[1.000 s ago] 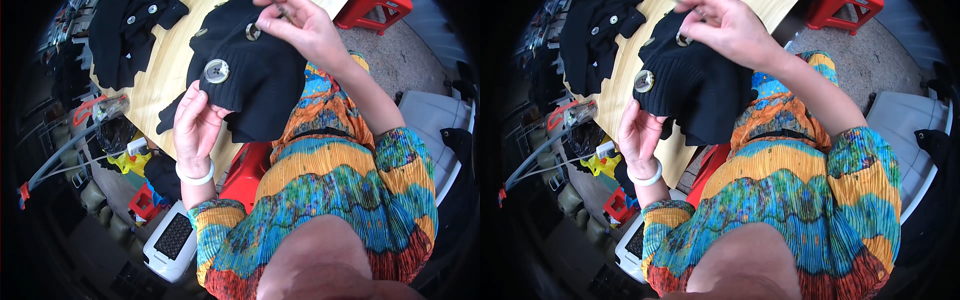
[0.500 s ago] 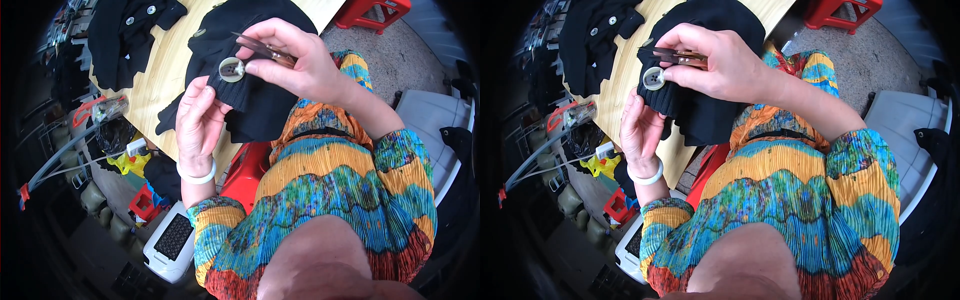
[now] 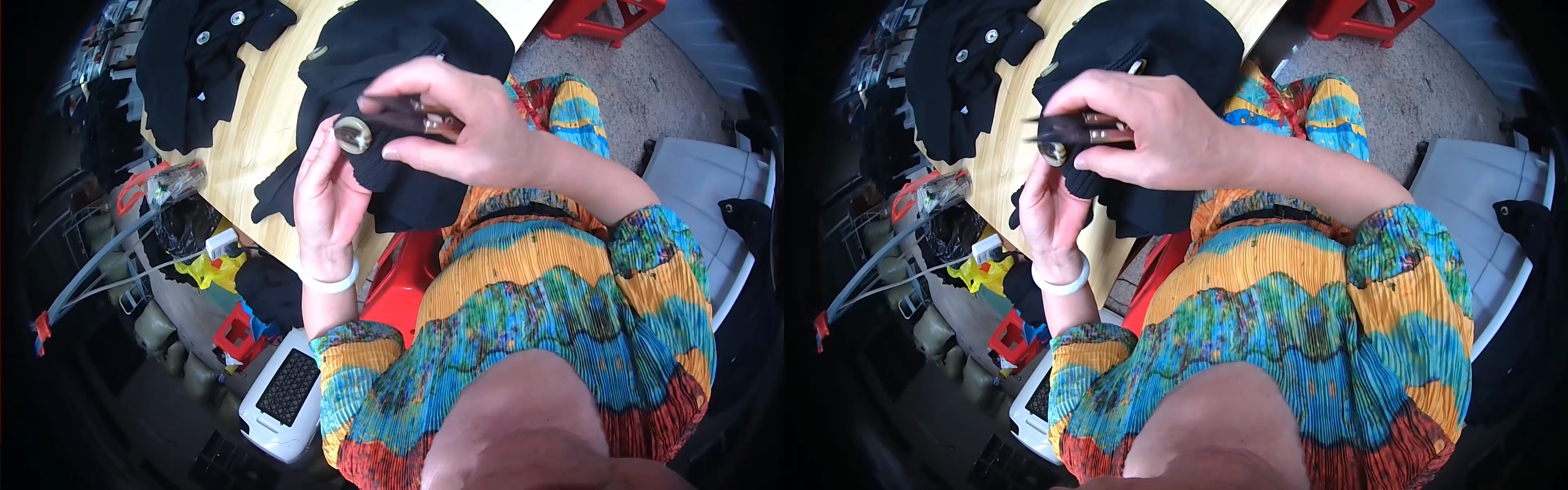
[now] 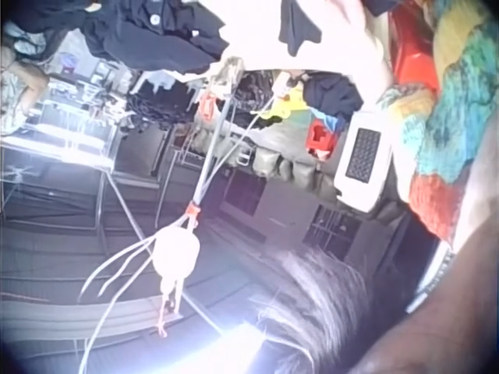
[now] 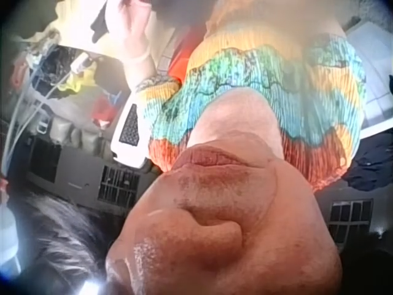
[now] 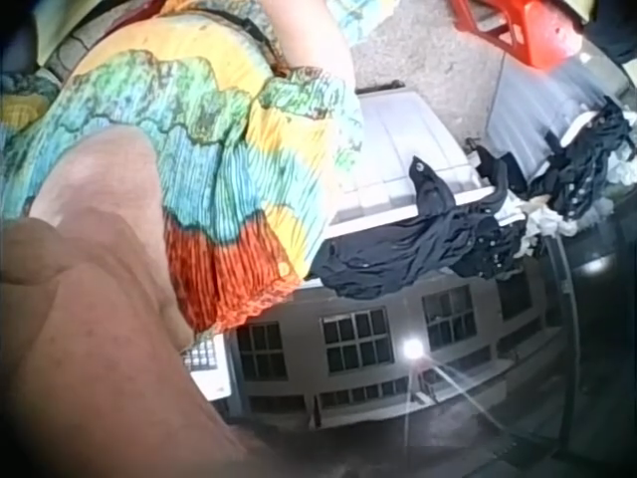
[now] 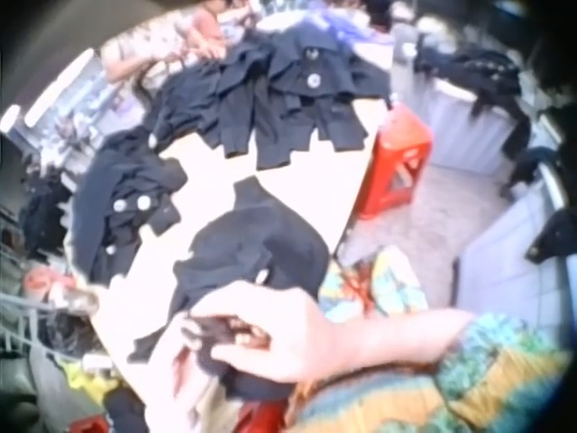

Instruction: Attaching and securing buttons to black garments using a needle and thread.

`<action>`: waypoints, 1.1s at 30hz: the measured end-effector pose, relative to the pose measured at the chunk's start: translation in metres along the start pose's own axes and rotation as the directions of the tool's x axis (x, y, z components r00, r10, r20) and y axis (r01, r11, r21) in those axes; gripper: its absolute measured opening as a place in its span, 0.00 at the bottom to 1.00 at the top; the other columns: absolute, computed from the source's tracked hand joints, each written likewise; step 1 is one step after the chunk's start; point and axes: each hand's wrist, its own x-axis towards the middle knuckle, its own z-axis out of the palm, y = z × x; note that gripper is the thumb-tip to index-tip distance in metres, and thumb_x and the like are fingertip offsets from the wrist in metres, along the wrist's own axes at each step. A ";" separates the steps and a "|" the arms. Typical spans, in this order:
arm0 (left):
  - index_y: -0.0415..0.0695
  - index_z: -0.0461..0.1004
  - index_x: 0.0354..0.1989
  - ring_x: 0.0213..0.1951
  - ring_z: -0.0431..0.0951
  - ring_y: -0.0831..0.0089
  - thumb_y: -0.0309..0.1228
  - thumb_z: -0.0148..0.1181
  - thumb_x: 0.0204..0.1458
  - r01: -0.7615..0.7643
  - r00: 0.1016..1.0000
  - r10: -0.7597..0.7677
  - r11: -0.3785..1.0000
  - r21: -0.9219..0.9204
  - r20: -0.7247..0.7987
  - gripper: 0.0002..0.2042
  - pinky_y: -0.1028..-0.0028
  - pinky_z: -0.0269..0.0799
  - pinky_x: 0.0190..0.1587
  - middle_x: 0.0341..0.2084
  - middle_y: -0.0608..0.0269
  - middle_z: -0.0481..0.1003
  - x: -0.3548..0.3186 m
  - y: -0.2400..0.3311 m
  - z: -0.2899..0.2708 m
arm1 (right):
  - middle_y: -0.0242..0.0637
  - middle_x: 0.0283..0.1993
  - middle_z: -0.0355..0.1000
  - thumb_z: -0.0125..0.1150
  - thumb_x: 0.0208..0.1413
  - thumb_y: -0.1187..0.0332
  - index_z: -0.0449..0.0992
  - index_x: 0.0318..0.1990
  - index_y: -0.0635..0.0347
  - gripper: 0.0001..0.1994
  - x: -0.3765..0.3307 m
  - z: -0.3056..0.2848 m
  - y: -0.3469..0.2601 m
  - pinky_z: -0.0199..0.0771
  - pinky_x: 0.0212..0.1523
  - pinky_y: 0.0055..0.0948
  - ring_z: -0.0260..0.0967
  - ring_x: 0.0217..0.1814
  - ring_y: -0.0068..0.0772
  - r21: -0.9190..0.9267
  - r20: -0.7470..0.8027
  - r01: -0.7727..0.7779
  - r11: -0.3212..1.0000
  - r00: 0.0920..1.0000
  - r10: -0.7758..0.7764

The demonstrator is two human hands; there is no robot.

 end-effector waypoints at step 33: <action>0.35 0.70 0.41 0.35 0.71 0.82 0.21 0.49 0.51 -0.334 0.820 0.570 0.402 0.852 0.052 0.09 0.84 0.65 0.40 0.34 0.62 0.73 -0.015 -0.006 0.011 | 0.35 0.43 0.67 0.54 0.46 0.80 0.62 0.48 0.63 0.19 0.022 -0.007 -0.003 0.61 0.52 0.22 0.63 0.49 0.21 0.114 0.302 -0.419 0.901 0.878 0.370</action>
